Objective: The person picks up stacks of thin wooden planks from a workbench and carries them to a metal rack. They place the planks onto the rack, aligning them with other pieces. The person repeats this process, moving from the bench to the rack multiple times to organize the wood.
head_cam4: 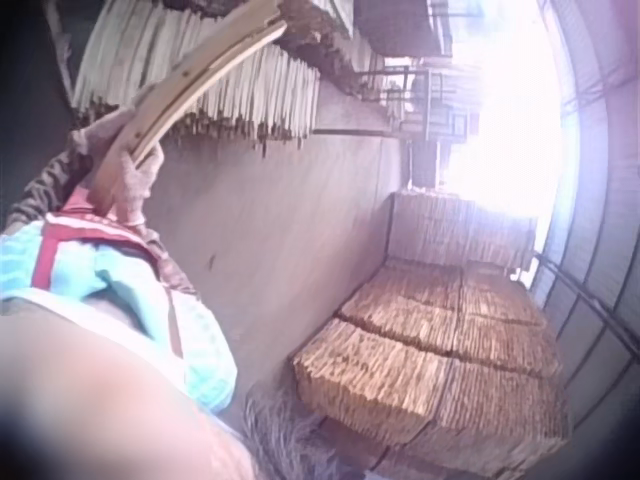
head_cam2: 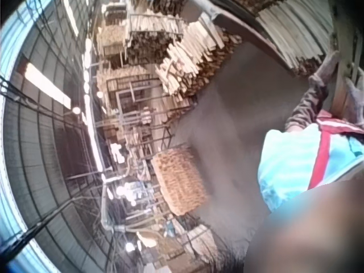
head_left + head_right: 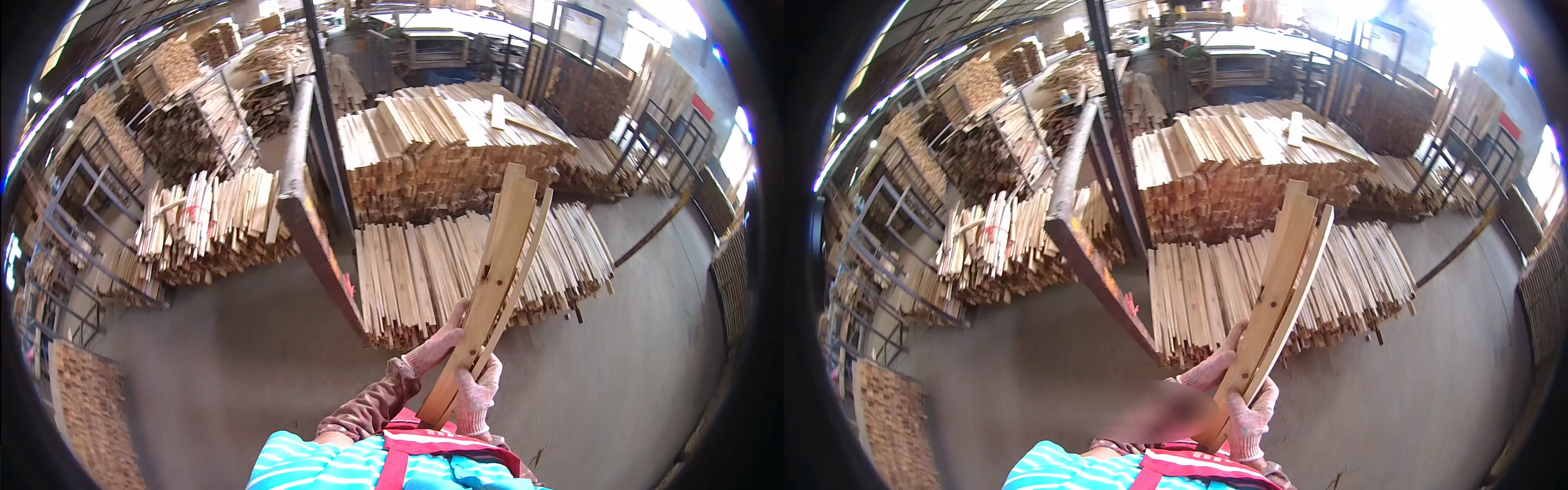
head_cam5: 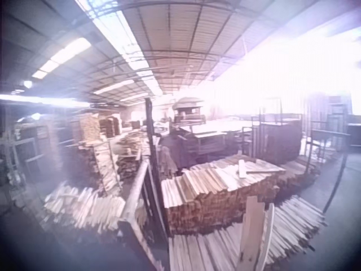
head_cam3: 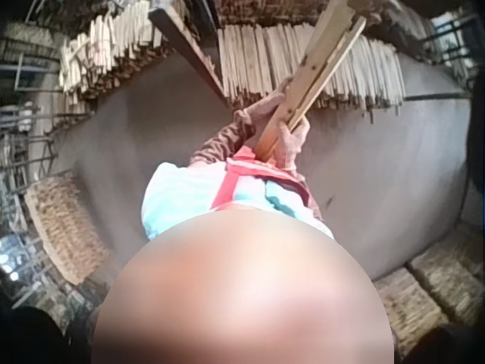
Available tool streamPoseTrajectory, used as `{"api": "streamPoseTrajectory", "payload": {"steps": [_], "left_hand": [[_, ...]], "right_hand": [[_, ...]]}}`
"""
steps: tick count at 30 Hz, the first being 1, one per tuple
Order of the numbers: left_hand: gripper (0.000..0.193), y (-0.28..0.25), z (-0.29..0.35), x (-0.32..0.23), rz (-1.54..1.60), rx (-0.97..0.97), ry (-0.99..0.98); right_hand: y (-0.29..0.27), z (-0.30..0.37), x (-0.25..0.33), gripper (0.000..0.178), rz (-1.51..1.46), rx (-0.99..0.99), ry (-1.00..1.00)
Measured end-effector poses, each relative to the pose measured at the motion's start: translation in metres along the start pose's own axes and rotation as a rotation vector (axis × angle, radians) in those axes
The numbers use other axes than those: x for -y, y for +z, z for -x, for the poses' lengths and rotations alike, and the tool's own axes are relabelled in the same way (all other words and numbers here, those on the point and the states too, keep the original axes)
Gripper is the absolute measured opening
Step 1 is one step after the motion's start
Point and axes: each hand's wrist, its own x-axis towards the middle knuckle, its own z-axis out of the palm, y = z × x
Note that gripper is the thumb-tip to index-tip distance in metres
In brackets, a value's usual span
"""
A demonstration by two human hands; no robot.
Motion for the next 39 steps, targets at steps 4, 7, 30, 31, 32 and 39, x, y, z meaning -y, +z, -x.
{"api": "streamPoseTrajectory", "payload": {"steps": [4,7,30,31,32,39], "left_hand": [[0.104,-0.017,0.016,-0.013,0.034,-0.043,-0.03],[0.106,-0.024,0.02,-0.02,0.069,-0.087,0.093],[0.029,-0.002,0.087,-0.068,-0.065,-0.235,-0.244],[0.032,-0.006,0.09,-0.062,-0.017,-0.239,-0.239],[0.039,-0.001,0.103,-0.056,0.064,-0.365,-0.287],[0.083,0.042,0.07,0.002,0.175,-0.348,-0.191]], "right_hand": [[0.011,0.001,-0.011,0.054,0.014,0.081,0.021],[0.021,-0.006,-0.01,0.052,0.015,0.113,0.057],[0.052,0.019,0.029,0.044,0.504,0.052,0.019],[0.05,0.028,0.046,0.045,0.476,0.071,0.031],[0.04,0.027,0.045,0.047,0.423,0.121,0.084],[-0.042,0.008,0.059,0.069,0.404,0.172,0.23]]}}
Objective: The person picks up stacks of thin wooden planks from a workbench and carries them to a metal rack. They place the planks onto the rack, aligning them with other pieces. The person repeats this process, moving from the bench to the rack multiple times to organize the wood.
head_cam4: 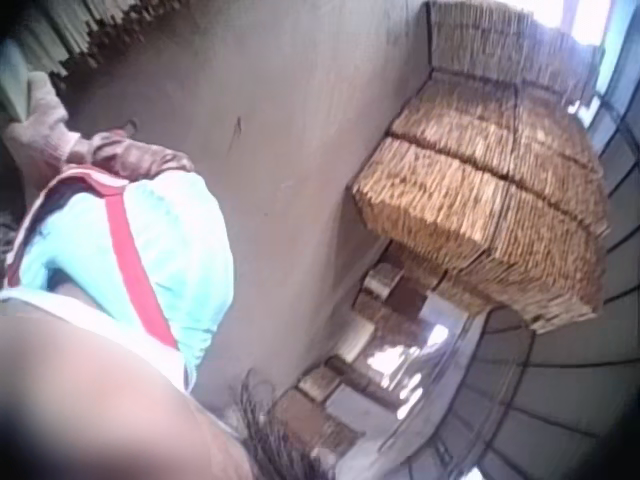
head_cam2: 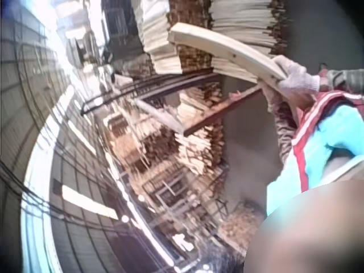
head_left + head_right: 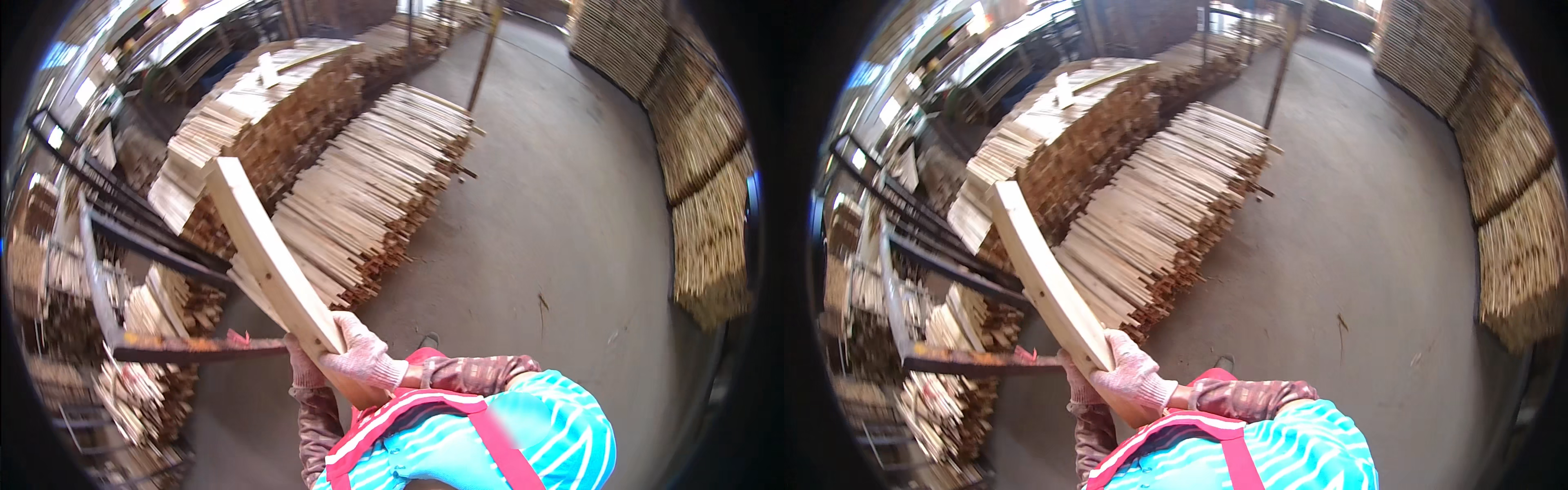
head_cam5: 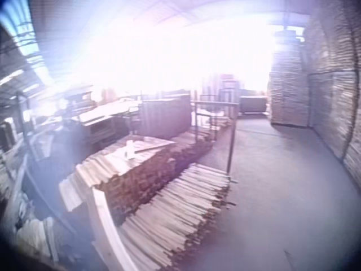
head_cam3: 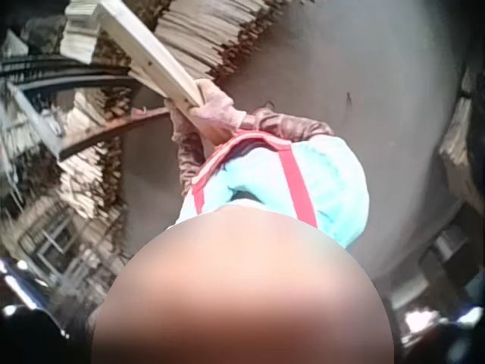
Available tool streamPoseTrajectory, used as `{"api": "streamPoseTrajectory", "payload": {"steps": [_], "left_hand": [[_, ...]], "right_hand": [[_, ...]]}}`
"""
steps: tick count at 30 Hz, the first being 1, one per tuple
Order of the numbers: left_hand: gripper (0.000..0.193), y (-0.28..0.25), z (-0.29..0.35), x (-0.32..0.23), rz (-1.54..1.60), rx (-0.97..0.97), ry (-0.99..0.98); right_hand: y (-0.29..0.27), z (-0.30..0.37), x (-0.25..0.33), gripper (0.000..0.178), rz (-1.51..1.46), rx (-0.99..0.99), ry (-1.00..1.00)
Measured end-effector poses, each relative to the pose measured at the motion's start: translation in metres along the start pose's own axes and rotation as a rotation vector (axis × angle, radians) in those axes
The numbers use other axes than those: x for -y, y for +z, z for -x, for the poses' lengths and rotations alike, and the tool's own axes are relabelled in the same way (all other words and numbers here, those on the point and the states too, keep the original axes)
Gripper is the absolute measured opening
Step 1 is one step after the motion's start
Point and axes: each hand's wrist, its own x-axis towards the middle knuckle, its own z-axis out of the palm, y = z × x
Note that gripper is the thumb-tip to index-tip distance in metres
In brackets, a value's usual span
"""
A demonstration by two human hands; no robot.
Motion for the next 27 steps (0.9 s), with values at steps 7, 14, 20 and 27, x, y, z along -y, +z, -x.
{"api": "streamPoseTrajectory", "payload": {"steps": [7,14,20,27], "left_hand": [[0.096,0.001,-0.008,-0.007,-0.03,0.014,-0.173],[0.09,0.043,-0.048,0.014,-0.067,0.137,-0.21],[0.084,0.074,-0.067,0.03,-0.042,0.071,-0.314],[0.082,0.058,-0.086,0.028,-0.146,0.059,-0.318]], "right_hand": [[-0.004,0.006,-0.001,0.074,0.008,-0.084,0.007],[-0.043,-0.001,-0.001,0.071,-0.019,-0.238,-0.019],[-0.074,-0.01,-0.012,0.068,-0.061,-0.315,-0.06],[-0.087,-0.011,-0.009,0.068,-0.083,-0.357,-0.102]]}}
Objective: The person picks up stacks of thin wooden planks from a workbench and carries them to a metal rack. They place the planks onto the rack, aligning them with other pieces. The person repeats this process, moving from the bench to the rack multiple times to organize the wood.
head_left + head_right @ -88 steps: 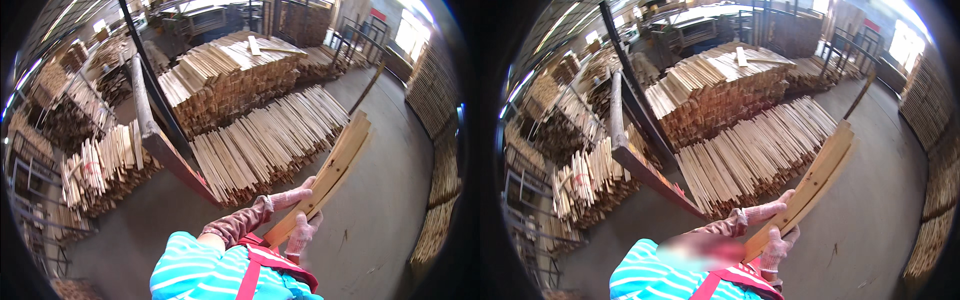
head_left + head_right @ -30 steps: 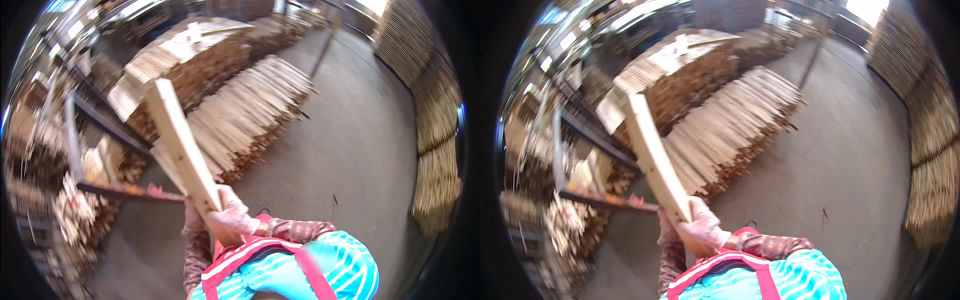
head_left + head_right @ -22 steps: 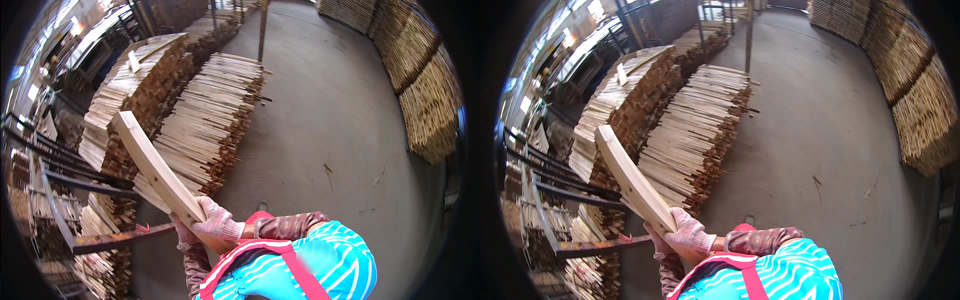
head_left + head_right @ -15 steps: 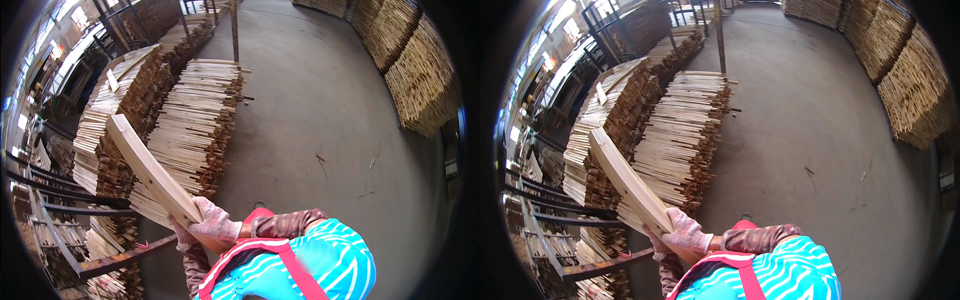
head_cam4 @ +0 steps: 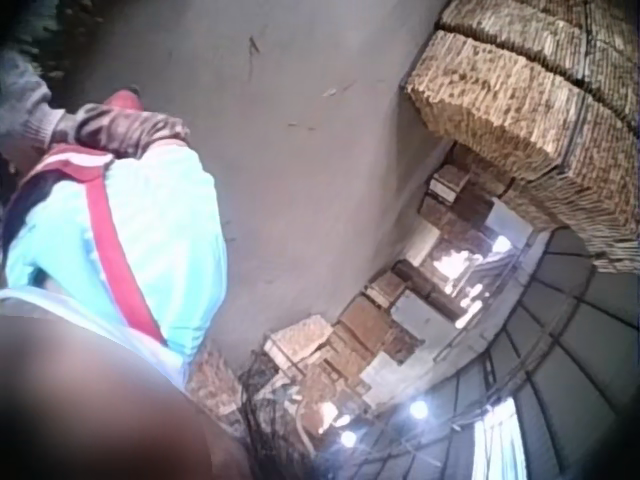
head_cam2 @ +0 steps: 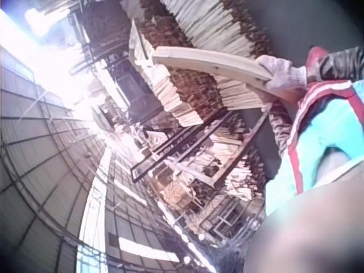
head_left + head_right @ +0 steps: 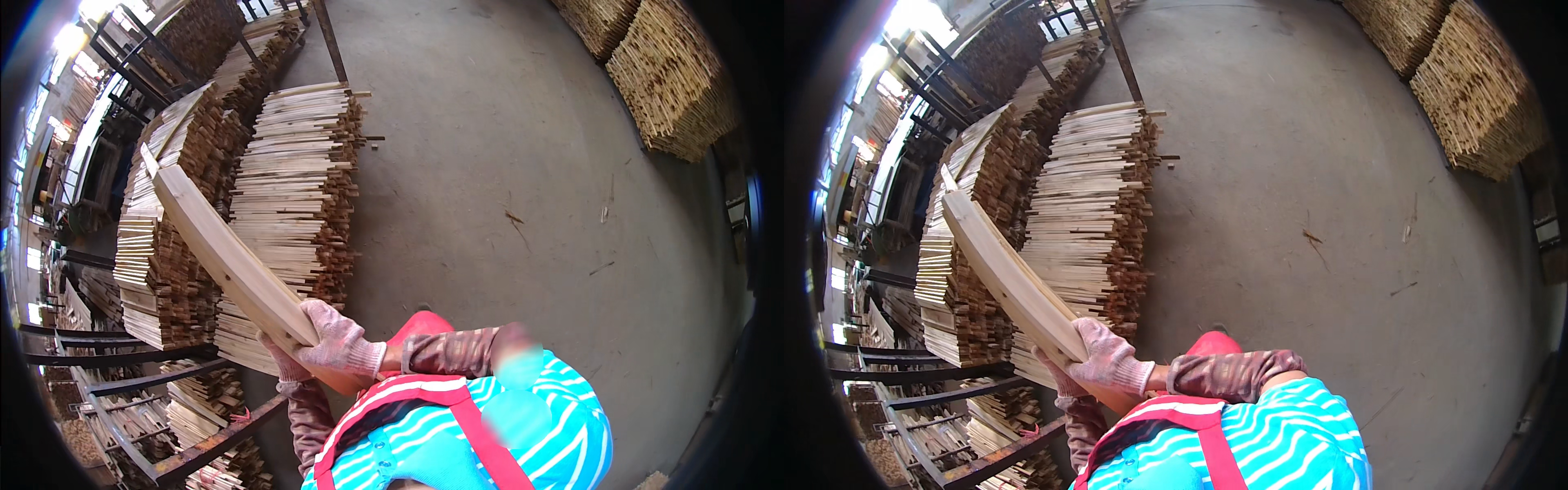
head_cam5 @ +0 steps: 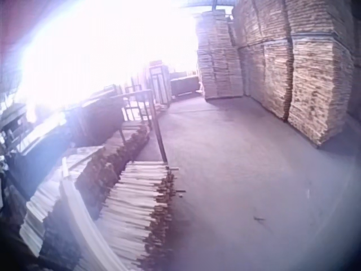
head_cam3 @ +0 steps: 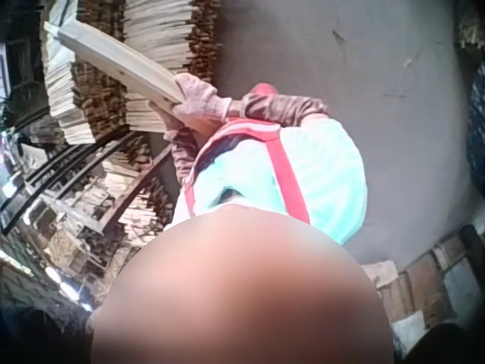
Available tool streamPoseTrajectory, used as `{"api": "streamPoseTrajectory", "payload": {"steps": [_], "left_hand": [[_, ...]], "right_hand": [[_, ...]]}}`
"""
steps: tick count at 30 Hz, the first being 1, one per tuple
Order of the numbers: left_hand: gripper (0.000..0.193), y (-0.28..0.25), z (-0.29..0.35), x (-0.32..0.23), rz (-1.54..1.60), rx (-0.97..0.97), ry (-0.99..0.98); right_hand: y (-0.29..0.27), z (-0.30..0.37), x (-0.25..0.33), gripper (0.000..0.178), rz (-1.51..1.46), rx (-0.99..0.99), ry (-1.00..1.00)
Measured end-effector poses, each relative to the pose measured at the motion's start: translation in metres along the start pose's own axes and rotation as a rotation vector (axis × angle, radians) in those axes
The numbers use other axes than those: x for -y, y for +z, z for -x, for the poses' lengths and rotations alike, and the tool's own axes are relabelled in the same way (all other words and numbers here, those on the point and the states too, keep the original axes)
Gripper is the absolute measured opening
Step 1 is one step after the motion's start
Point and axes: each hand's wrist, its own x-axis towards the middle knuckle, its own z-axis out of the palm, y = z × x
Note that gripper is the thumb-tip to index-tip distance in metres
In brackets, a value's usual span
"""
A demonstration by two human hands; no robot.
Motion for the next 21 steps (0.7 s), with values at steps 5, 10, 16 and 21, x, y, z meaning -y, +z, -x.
{"api": "streamPoseTrajectory", "payload": {"steps": [5,10,16,21], "left_hand": [[0.078,0.051,-0.022,0.008,0.028,0.133,-0.029],[0.072,0.098,-0.014,0.004,-0.049,0.179,-0.022],[0.066,0.118,-0.056,0.028,-0.238,0.333,-0.158],[0.103,0.2,-0.048,0.049,-0.182,0.54,-0.064]], "right_hand": [[-0.012,-0.008,-0.026,0.073,0.034,-0.101,-0.06],[-0.036,-0.017,-0.007,0.066,-0.053,-0.11,0.038],[-0.053,-0.022,-0.041,0.055,-0.333,-0.251,-0.081],[-0.086,-0.001,-0.045,0.055,-0.441,-0.414,-0.097]]}}
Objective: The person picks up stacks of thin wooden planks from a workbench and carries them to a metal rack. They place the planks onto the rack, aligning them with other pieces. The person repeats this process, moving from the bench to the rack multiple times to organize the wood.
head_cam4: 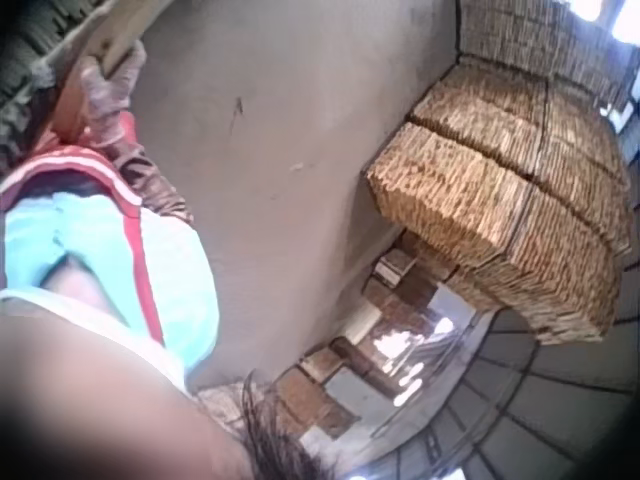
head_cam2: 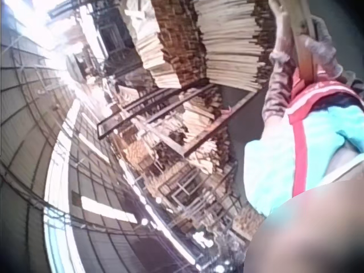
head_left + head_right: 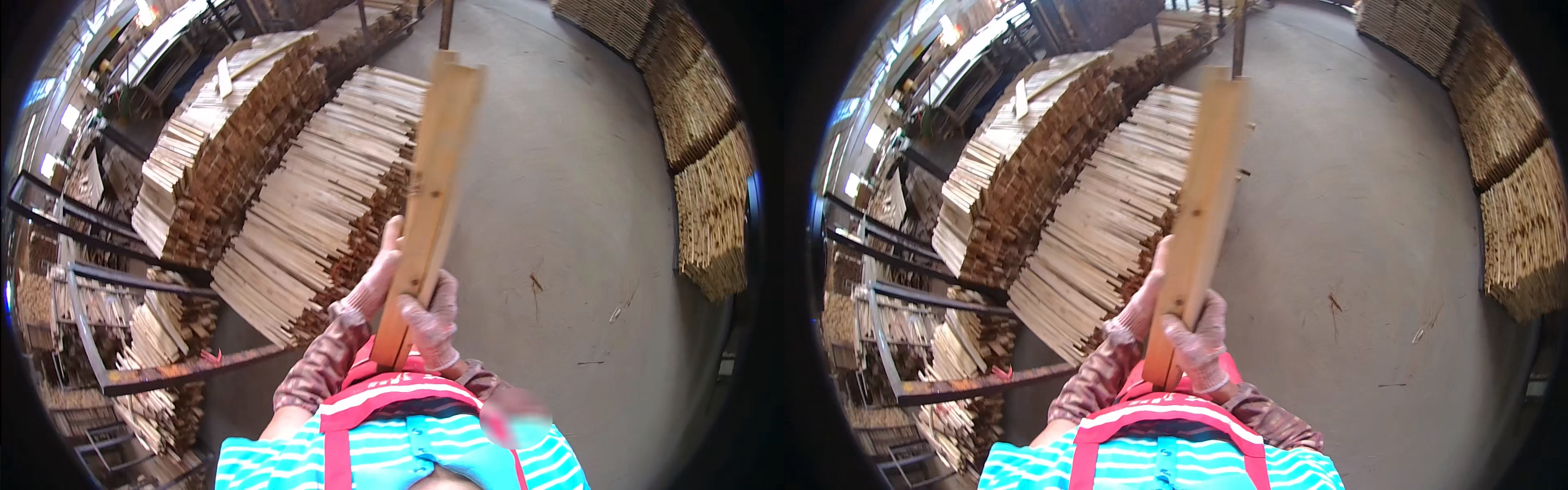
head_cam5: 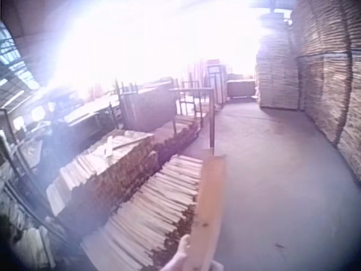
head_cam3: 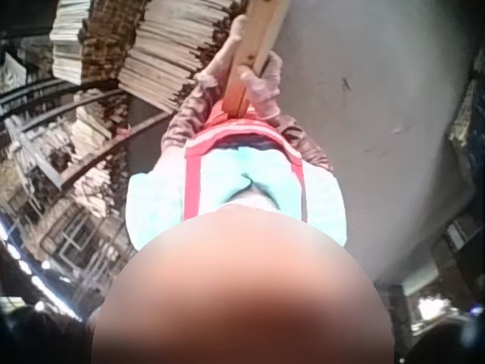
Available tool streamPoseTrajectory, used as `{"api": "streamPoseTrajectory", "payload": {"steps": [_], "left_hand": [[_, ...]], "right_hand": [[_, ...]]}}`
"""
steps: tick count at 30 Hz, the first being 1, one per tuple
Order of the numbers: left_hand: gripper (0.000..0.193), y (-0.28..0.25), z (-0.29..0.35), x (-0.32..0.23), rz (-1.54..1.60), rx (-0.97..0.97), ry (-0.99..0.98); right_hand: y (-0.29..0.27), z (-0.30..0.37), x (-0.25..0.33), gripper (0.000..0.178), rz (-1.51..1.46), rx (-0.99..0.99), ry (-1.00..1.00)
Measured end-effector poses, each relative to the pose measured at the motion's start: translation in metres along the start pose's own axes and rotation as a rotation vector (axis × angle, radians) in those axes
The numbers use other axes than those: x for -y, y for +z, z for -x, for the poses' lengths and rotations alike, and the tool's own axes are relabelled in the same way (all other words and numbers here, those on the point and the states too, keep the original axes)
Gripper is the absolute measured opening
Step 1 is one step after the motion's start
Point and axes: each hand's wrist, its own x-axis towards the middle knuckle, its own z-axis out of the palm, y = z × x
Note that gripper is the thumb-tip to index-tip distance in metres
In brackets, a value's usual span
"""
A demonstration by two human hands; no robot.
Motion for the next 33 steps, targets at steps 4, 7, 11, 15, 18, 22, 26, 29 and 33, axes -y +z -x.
{"api": "streamPoseTrajectory", "payload": {"steps": [4,7,11,15,18,22,26,29,33], "left_hand": [[0.117,-0.009,-0.035,0.052,-0.037,0.134,-0.044],[0.119,0.018,-0.055,0.075,-0.058,0.194,-0.119],[0.118,0.046,-0.064,0.084,-0.106,0.259,-0.157],[0.122,0.068,-0.076,0.093,-0.109,0.33,-0.158],[0.123,0.081,-0.087,0.097,-0.15,0.355,-0.163],[0.124,0.094,-0.096,0.098,-0.182,0.396,-0.168],[0.124,0.097,-0.106,0.093,-0.175,0.417,-0.188],[0.124,0.09,-0.12,0.092,-0.15,0.414,-0.182],[0.124,0.081,-0.145,0.089,-0.122,0.404,-0.158]], "right_hand": [[-0.023,0.004,0.003,0.058,-0.089,-0.119,-0.004],[-0.049,0.003,-0.005,0.062,-0.093,-0.242,-0.039],[-0.066,0.005,0.004,0.068,-0.14,-0.355,-0.047],[-0.084,0.001,0.01,0.07,-0.082,-0.441,-0.07],[-0.094,-0.002,0.013,0.072,-0.057,-0.485,-0.09],[-0.102,-0.009,0.014,0.075,-0.091,-0.517,-0.133],[-0.1,-0.021,0.022,0.074,-0.151,-0.522,-0.11],[-0.095,-0.035,0.024,0.074,-0.147,-0.519,-0.114],[-0.09,-0.061,0.018,0.075,-0.071,-0.499,-0.155]]}}
